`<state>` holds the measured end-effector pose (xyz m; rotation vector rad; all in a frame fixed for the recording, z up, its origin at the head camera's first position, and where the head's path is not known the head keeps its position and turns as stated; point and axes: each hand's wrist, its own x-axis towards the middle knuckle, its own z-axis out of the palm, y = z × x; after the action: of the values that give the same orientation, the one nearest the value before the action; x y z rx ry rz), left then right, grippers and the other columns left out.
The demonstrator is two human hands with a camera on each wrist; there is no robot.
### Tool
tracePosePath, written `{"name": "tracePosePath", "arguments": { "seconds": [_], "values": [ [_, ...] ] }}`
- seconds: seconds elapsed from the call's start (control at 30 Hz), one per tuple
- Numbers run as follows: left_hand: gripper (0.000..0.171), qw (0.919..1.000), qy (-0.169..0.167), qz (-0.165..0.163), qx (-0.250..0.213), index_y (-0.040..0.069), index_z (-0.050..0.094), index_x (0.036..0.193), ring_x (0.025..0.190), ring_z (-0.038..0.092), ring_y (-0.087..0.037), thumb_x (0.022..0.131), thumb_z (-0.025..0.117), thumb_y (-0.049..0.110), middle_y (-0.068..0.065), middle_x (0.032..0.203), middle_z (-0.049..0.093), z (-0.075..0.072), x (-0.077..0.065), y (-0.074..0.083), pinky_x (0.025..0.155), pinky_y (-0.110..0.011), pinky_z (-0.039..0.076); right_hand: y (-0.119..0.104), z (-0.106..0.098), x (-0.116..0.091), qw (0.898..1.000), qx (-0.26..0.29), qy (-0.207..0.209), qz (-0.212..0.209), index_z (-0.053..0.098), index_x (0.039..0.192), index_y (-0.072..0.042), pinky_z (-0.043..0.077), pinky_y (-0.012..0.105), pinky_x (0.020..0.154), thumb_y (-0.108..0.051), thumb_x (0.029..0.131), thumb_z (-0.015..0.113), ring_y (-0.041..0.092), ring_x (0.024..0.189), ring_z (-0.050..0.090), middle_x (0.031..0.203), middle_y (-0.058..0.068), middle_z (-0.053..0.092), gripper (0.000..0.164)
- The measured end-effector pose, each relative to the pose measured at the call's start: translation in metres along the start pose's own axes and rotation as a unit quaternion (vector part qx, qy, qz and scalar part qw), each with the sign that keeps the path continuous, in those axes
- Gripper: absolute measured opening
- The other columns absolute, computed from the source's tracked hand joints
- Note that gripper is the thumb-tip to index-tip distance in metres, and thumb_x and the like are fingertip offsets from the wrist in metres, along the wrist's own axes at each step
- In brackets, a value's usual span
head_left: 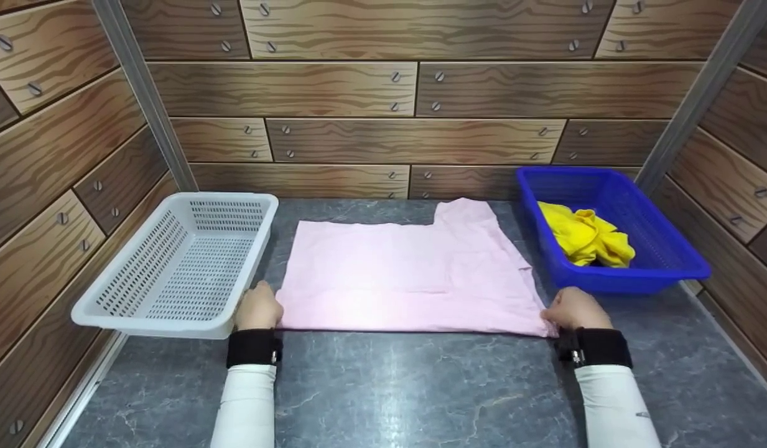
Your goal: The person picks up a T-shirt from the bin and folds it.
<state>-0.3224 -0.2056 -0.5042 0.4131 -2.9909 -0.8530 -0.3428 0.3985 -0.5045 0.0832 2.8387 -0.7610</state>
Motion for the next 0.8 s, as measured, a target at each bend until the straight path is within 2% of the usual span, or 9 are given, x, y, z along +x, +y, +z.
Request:
{"name": "tracePosePath", "arguments": {
  "seconds": [0.07,0.13,0.2,0.27,0.37,0.43,0.5,0.63,0.8],
  "values": [
    [0.047,0.9993,0.029,0.022,-0.001,-0.008,0.068,0.148,0.136,0.071,-0.060,0.104,0.059,0.006,-0.042,0.145,0.071,0.019,0.017,-0.005,0.111,-0.072,0.062,-0.020,0.005,-0.006,0.999,0.007,0.047,-0.025,0.070,0.093,0.000,0.052,0.037,0.067,-0.022,0.104,0.075,0.026,0.073,0.066,0.081,0.011,0.071,0.025],
    [0.045,0.9965,0.057,0.061,-0.007,-0.001,0.071,0.148,0.133,0.073,-0.059,0.105,0.061,0.010,-0.038,0.143,0.074,0.041,0.033,-0.009,0.109,-0.072,0.062,-0.023,0.023,0.005,0.993,0.011,0.098,-0.070,0.072,0.106,0.004,0.057,0.044,0.074,-0.023,0.107,0.071,0.033,0.082,0.071,0.092,0.019,0.076,0.027],
    [0.043,0.9923,0.063,0.106,-0.013,0.003,0.074,0.146,0.135,0.073,-0.057,0.106,0.064,0.013,-0.033,0.146,0.075,0.061,0.046,-0.012,0.110,-0.072,0.061,-0.016,0.046,0.026,0.984,0.009,0.135,-0.118,0.075,0.122,0.008,0.062,0.056,0.092,-0.024,0.109,0.070,0.046,0.101,0.076,0.113,0.030,0.080,0.034],
    [0.044,0.9894,0.037,0.140,-0.015,0.002,0.074,0.148,0.146,0.069,-0.056,0.107,0.065,0.014,-0.032,0.156,0.071,0.068,0.045,-0.007,0.119,-0.073,0.058,-0.007,0.069,0.048,0.976,-0.001,0.151,-0.157,0.077,0.129,0.008,0.059,0.065,0.108,-0.024,0.108,0.069,0.055,0.119,0.074,0.126,0.033,0.079,0.039],
    [0.050,0.9850,-0.024,0.170,-0.010,-0.002,0.071,0.154,0.164,0.054,-0.057,0.107,0.063,0.012,-0.035,0.171,0.059,0.069,0.034,0.000,0.134,-0.074,0.045,-0.012,0.083,0.054,0.973,-0.019,0.136,-0.184,0.076,0.136,0.008,0.049,0.075,0.125,-0.023,0.107,0.069,0.064,0.142,0.064,0.148,0.040,0.072,0.043],
    [0.054,0.9829,-0.061,0.173,-0.004,-0.002,0.068,0.158,0.170,0.044,-0.059,0.106,0.063,0.012,-0.038,0.176,0.051,0.065,0.027,0.003,0.139,-0.074,0.038,-0.014,0.086,0.054,0.973,-0.034,0.120,-0.194,0.076,0.138,0.009,0.047,0.076,0.127,-0.022,0.104,0.071,0.066,0.146,0.062,0.153,0.042,0.068,0.045],
    [0.056,0.9822,-0.081,0.169,0.003,-0.001,0.067,0.161,0.172,0.042,-0.060,0.106,0.063,0.011,-0.039,0.178,0.048,0.062,0.022,0.005,0.141,-0.074,0.036,-0.015,0.086,0.051,0.973,-0.045,0.105,-0.200,0.077,0.138,0.009,0.048,0.076,0.127,-0.021,0.102,0.072,0.067,0.147,0.062,0.155,0.043,0.067,0.047],
    [0.057,0.9816,-0.089,0.168,0.014,0.000,0.067,0.161,0.170,0.043,-0.061,0.105,0.062,0.011,-0.039,0.177,0.049,0.060,0.020,0.006,0.139,-0.075,0.037,-0.014,0.083,0.051,0.974,-0.065,0.076,-0.204,0.077,0.143,0.008,0.049,0.075,0.127,-0.021,0.102,0.070,0.066,0.148,0.063,0.157,0.042,0.067,0.050],
    [0.054,0.9815,-0.091,0.166,0.027,0.001,0.070,0.158,0.168,0.048,-0.059,0.106,0.060,0.012,-0.038,0.175,0.052,0.064,0.026,0.002,0.138,-0.073,0.041,-0.009,0.080,0.054,0.976,-0.076,0.049,-0.199,0.080,0.141,0.006,0.052,0.074,0.125,-0.023,0.103,0.070,0.062,0.144,0.068,0.153,0.040,0.071,0.049]
  ]
}}
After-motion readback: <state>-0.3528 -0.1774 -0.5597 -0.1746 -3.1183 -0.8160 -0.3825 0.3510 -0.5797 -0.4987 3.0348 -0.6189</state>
